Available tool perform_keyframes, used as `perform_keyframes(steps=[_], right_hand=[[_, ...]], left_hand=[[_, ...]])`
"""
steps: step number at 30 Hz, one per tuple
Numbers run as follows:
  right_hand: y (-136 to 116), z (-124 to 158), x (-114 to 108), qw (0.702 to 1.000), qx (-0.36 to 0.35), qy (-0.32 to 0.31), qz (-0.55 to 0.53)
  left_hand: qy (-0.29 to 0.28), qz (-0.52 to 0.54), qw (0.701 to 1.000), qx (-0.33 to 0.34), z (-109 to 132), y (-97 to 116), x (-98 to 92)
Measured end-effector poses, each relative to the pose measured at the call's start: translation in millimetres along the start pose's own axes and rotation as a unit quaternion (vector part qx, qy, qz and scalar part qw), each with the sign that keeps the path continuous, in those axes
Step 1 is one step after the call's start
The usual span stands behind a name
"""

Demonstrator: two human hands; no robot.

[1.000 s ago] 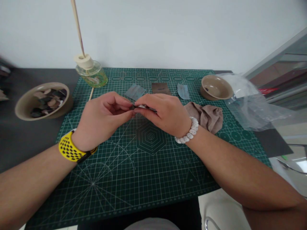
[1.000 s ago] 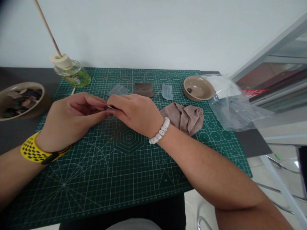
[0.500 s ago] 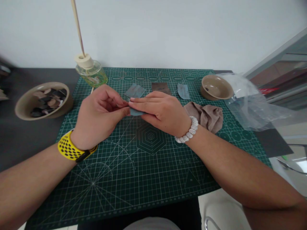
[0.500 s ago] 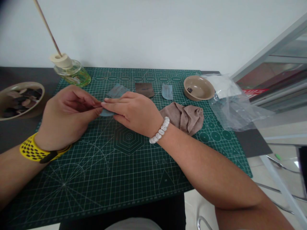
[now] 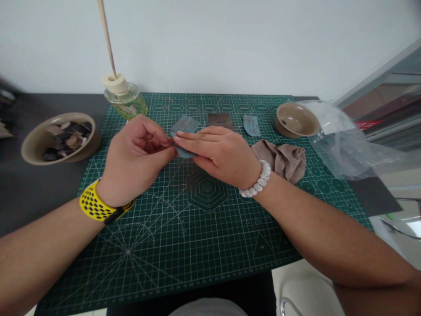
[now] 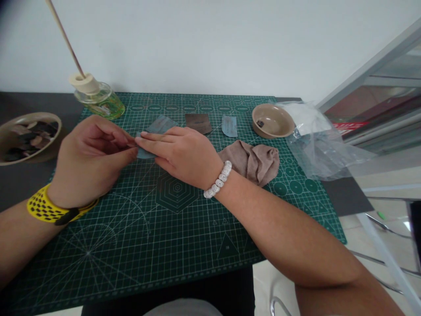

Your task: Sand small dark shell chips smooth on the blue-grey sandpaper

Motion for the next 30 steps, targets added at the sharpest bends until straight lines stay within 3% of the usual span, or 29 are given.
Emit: perform_keyframes(steps=[6, 13, 16, 26, 30], right_hand=[[0.0, -0.6, -2.7, 0.999, 0.035, -0.009, 0.008], [-2.2, 1.0, -5.7, 0.995, 0.1, -0.009, 0.02], [-4.2, 2.2, -5.4, 0.995, 0.101, -0.001, 0.022], [-4.2, 0.3, -4.9, 0.991, 0.121, -0.029, 0.045], [-6.5, -0.6, -5.1, 0.99, 0.126, -0.029, 0.05]], left_hand=[[0.004, -0.018, 1.0, 0.003, -0.4, 1.9, -2.1], [0.003, 0.041, 0.999, -0.03, 2.7, 0.7, -0.2], [-0.008, 0.001, 0.998, -0.061, 4.5, 0.0, -0.1], [0.026, -0.055, 0.998, -0.031, 6.1, -1.1, -4.6], [0.01, -0.052, 0.998, -0.039, 6.3, -1.6, -3.7]])
Point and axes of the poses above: each hand's wrist, its own z-axis away from the middle knuckle, its own x-axis out of the palm, y = z × x, the point moved 3 cm from there along -z, towards the middle knuckle
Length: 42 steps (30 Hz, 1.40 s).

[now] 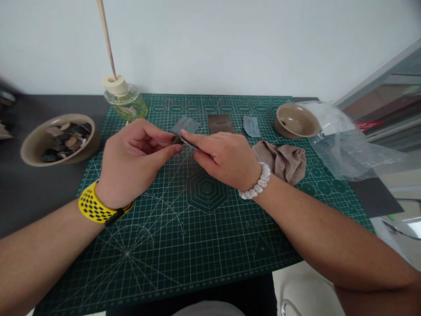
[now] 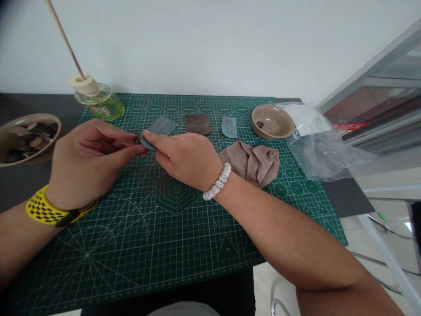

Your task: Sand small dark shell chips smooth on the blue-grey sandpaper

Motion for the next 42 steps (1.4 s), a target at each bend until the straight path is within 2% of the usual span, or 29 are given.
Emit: perform_keyframes(steps=[3, 8, 14, 20, 25, 28, 36, 40, 42], right_hand=[[-1.5, -0.1, 0.1, 1.0, -0.008, 0.0, -0.005], [-0.5, -0.2, 0.8, 1.0, 0.006, -0.009, -0.019], [1.0, 2.1, 1.7, 0.993, 0.013, -0.003, -0.114], [6.5, 0.2, 9.7, 0.966, 0.027, 0.01, -0.258], [7.2, -2.9, 14.2, 0.938, 0.014, -0.004, -0.346], [8.7, -3.7, 11.8, 0.926, 0.023, -0.001, -0.377], [13.9, -4.9, 11.8, 0.902, 0.081, -0.005, -0.424], [15.3, -5.2, 13.6, 0.893, 0.107, -0.015, -0.438], [15.8, -5.8, 15.6, 0.873, 0.131, -0.029, -0.469]], left_hand=[[-0.022, 0.023, 0.999, -0.005, -0.7, -0.2, 1.9], [-0.018, 0.024, 1.0, -0.001, -0.5, 0.7, 2.2], [-0.017, -0.025, 0.999, 0.034, 0.0, 3.0, 0.5], [-0.025, -0.145, 0.982, 0.119, -0.2, 3.8, -3.2], [-0.047, -0.174, 0.969, 0.17, 2.1, 8.7, -3.7], [-0.04, -0.168, 0.968, 0.185, 1.6, 8.9, -3.7], [-0.012, -0.175, 0.963, 0.204, 3.0, 6.2, -5.5], [-0.003, -0.183, 0.969, 0.167, 3.5, 4.5, -7.1], [-0.001, -0.186, 0.971, 0.152, 2.3, 4.4, -7.6]])
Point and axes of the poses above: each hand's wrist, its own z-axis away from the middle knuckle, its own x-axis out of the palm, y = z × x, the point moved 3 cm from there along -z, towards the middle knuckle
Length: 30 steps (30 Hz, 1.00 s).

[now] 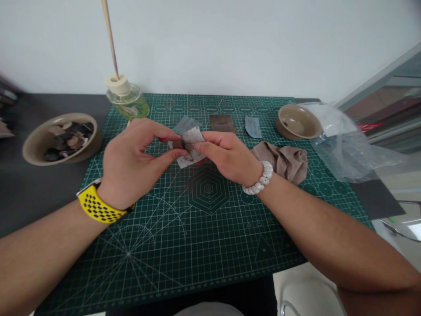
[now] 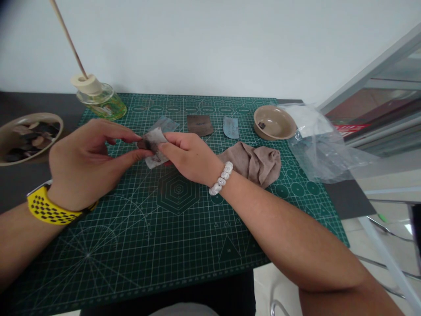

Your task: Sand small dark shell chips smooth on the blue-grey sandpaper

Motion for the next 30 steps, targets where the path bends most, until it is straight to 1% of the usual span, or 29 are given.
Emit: perform_keyframes(steps=[2, 4, 6, 9, 12, 15, 18, 23, 26, 28, 30], right_hand=[[2.0, -1.4, 2.4, 0.997, 0.044, -0.011, -0.067], [3.7, -2.7, 5.7, 0.986, 0.098, -0.013, -0.134], [4.5, -3.3, 9.2, 0.973, 0.153, -0.008, -0.175], [4.3, -3.4, 13.0, 0.956, 0.217, 0.001, -0.199], [3.8, -3.0, 13.2, 0.947, 0.25, 0.021, -0.199], [3.2, -2.6, 12.7, 0.946, 0.256, 0.025, -0.195], [2.0, -2.3, 12.6, 0.948, 0.251, 0.02, -0.192], [-0.1, -2.9, 11.9, 0.952, 0.243, 0.024, -0.182], [3.7, -3.1, 11.1, 0.954, 0.235, 0.021, -0.186], [7.3, -3.5, 9.6, 0.963, 0.202, 0.014, -0.181], [10.6, -4.1, 7.7, 0.976, 0.158, 0.01, -0.149]], left_hand=[[-0.023, 0.007, 1.0, -0.009, -1.9, -0.8, 1.0], [-0.07, 0.022, 0.997, -0.012, -3.7, -2.0, 3.8], [-0.116, 0.042, 0.992, -0.009, -5.0, -3.3, 7.1], [-0.166, 0.055, 0.984, -0.015, -5.6, -4.6, 11.0], [-0.201, 0.055, 0.977, -0.047, -4.9, -4.5, 13.1], [-0.205, 0.062, 0.975, -0.067, -4.9, -3.9, 13.1], [-0.211, 0.06, 0.975, -0.043, -6.1, -4.1, 14.3], [-0.242, 0.051, 0.969, -0.009, -7.9, -8.3, 17.9], [-0.216, 0.069, 0.974, -0.004, -8.3, -9.4, 15.9], [-0.19, 0.082, 0.978, -0.012, -8.2, -9.4, 13.7], [-0.172, 0.102, 0.979, -0.033, -8.0, -9.3, 12.6]])
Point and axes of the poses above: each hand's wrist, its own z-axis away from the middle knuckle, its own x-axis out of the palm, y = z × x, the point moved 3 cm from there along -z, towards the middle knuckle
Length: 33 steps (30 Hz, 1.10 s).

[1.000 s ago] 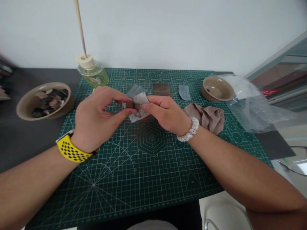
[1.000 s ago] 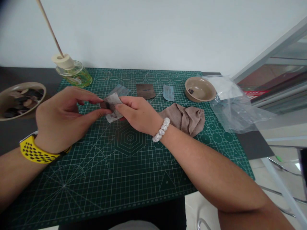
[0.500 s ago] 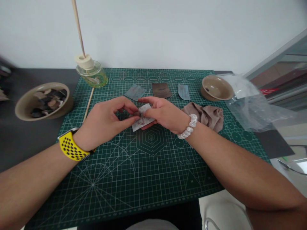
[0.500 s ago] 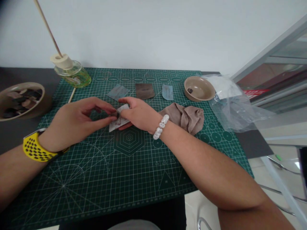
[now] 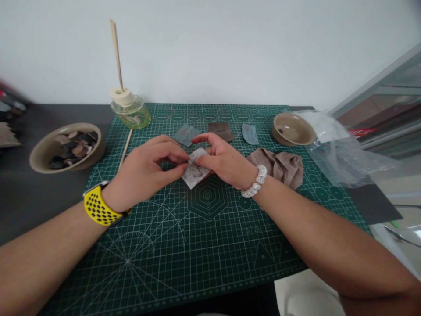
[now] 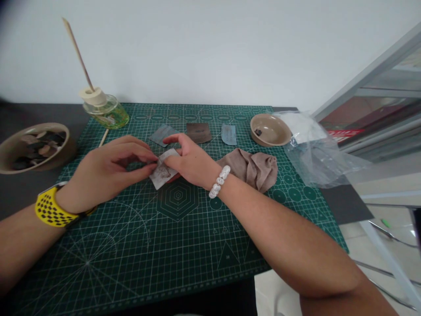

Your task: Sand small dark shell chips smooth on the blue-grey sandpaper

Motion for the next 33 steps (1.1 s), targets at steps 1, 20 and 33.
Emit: perform_keyframes(steps=[1, 20, 33], right_hand=[[1.0, -0.6, -1.3, 1.0, -0.016, 0.003, 0.0], [-1.4, 5.2, 0.0, 0.991, -0.005, -0.01, 0.13], [-3.6, 7.1, 0.6, 0.981, -0.024, -0.05, 0.187]], left_hand=[[0.007, 0.016, 1.0, -0.011, 0.1, -0.1, -0.1], [0.182, -0.021, 0.955, -0.233, -17.3, -39.5, -23.0], [0.135, -0.084, 0.963, -0.219, -19.2, -47.1, -27.3]])
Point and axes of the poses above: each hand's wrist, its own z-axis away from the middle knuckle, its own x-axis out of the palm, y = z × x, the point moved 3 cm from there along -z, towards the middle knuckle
